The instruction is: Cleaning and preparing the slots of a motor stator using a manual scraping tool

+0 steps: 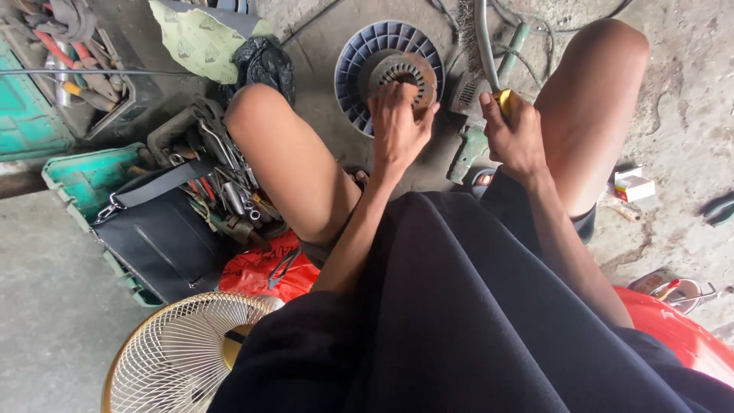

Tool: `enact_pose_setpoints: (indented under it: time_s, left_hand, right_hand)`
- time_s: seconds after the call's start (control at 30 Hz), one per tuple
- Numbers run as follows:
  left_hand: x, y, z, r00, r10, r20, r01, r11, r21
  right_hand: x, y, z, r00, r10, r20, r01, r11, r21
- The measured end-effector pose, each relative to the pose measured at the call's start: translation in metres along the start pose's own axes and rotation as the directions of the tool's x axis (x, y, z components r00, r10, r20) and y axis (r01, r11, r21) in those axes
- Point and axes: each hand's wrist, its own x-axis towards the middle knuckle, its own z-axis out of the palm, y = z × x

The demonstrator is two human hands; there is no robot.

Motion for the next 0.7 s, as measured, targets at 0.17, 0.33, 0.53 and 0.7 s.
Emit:
enact_pose_setpoints:
  time_s: [0.17, 0.33, 0.53, 0.7]
  left_hand:
    - [0.040, -0.033, -0.046, 0.929, -0.324, 0.178, 0.352, 0.630, -0.692]
    - [0.026, -0.054, -0.056, 0.878, -0.371, 0.303, 0.436, 0.357, -0.826]
    - [0.022, -0.045, -0.050, 0.857, -0.471, 0.211, 0.434, 0.435, -0.789]
    - [0.023, -0.052, -0.045, 0.868, -0.474, 0.148, 0.421, 0.544, -0.726]
  right_hand:
    - [-0.004, -0.021, -0.004, 0.991, 0.126, 0.046, -0.126, 0.992, -0.003]
    - [-0.007, -0.023, -0.001, 0.989, 0.128, 0.071, -0.130, 0.991, 0.026]
    - [-0.013, -0.035, 0.011, 0.987, 0.082, 0.139, -0.083, 0.997, 0.000]
    - [-0.016, -0.029, 0.018, 0.977, 0.090, 0.195, -0.089, 0.996, -0.013]
